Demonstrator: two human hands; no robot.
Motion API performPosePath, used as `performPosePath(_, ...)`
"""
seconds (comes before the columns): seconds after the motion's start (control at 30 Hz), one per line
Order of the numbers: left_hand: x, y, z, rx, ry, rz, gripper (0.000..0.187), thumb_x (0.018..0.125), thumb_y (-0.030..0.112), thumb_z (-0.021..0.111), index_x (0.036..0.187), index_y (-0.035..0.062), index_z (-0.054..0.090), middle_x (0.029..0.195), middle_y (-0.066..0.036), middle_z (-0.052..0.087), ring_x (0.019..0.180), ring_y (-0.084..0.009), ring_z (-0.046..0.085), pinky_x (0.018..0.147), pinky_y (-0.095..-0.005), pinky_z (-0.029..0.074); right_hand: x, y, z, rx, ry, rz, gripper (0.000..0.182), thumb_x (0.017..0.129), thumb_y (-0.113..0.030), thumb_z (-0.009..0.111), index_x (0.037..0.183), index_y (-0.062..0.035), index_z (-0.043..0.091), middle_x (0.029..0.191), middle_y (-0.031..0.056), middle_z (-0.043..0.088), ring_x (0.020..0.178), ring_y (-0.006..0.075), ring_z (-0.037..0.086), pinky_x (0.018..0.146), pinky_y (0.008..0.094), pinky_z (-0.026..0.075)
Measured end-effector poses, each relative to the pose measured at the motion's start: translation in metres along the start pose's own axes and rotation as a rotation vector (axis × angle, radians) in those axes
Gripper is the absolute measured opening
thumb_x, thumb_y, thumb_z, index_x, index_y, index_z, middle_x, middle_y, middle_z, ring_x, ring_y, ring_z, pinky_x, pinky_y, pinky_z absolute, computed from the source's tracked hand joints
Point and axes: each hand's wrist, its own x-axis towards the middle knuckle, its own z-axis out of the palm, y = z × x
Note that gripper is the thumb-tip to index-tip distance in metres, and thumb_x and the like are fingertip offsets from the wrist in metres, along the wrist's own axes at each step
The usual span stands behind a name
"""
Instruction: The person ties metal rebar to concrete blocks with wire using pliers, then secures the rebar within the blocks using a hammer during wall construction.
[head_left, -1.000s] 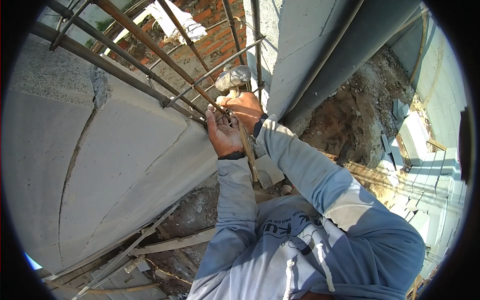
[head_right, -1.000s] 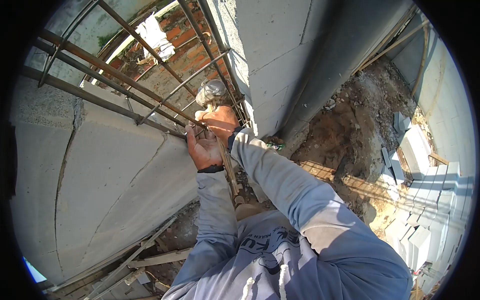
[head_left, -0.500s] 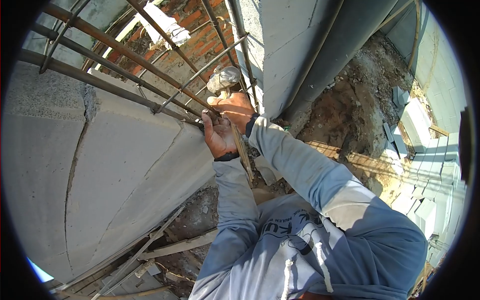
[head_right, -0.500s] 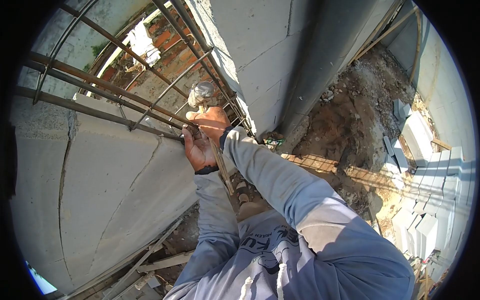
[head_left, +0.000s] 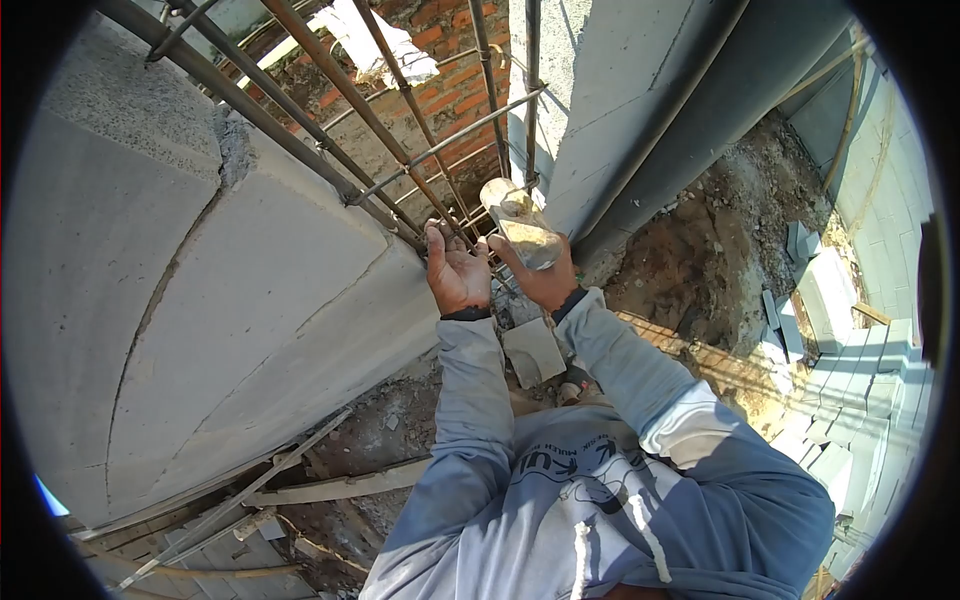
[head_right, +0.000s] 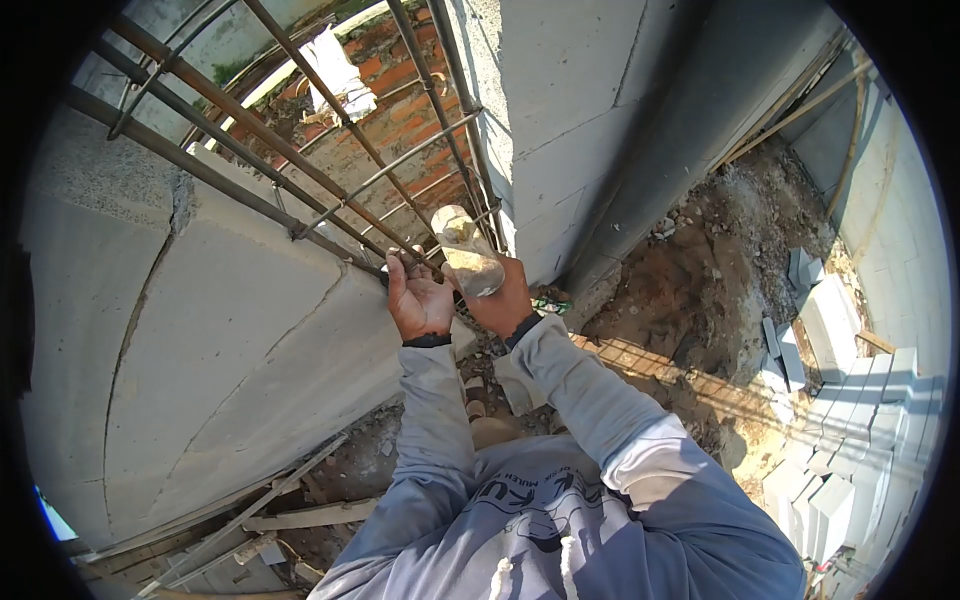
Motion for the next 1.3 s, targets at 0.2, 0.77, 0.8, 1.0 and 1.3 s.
performPosePath(0.2,0.005,0.001,-0.007,-0.076,-0.138,0.005,0.029,0.084,0.020,0.067,0.109,0.0096,0.056,0.107,-0.003,0.060,0.105,-0.0182,0.054,0.097,-0.0382,0.041,-0.002,-0.028,0.011,-0.118,-0.184,-0.215,0.033,0.073,-0.011,0.073,0.100,0.0024,0.061,0.090,0.0114,0.066,0.085,0.0165,0.063,0.075,0.0285,0.049)
performPosePath(0.77,0.001,0.000,-0.011,-0.120,-0.173,-0.096,0.043,0.093,0.029,0.045,0.130,0.0085,0.043,0.131,-0.010,0.048,0.118,-0.0284,0.048,0.101,-0.0436,0.039,0.052,-0.123,0.043,-0.356,-0.595,-0.685,0.054,0.070,-0.022,0.073,0.117,-0.0026,0.054,0.108,0.0142,0.059,0.097,0.0275,0.061,0.083,0.0363,0.050)
performPosePath(0.8,0.002,-0.001,-0.014,-0.095,-0.266,-0.063,0.045,0.093,0.031,0.045,0.132,0.0088,0.041,0.133,-0.010,0.046,0.122,-0.0267,0.044,0.103,-0.0420,0.036,0.052,-0.125,0.042,-0.405,-0.587,-0.708,0.054,0.069,-0.023,0.073,0.115,-0.0033,0.055,0.107,0.0147,0.059,0.095,0.0294,0.061,0.083,0.0365,0.050)
performPosePath(1.0,0.018,-0.010,-0.034,-0.030,-0.252,0.041,0.045,0.091,0.029,0.052,0.129,0.0073,0.045,0.132,-0.009,0.048,0.123,-0.0265,0.042,0.105,-0.0416,0.033,0.059,-0.122,0.040,-0.518,-0.569,-0.808,0.048,0.065,-0.022,0.073,0.107,-0.0051,0.059,0.100,0.0130,0.062,0.088,0.0322,0.062,0.076,0.0368,0.051)
performPosePath(1.3,-0.001,-0.002,-0.006,-0.144,-0.295,0.023,0.032,0.090,0.020,0.055,0.119,0.0055,0.054,0.123,-0.006,0.056,0.116,-0.0200,0.049,0.103,-0.0326,0.035,0.072,-0.122,0.039,-0.476,-0.588,-0.784,0.044,0.053,-0.013,0.076,0.095,-0.0124,0.061,0.082,0.0099,0.066,0.077,0.0319,0.064,0.066,0.0411,0.051)
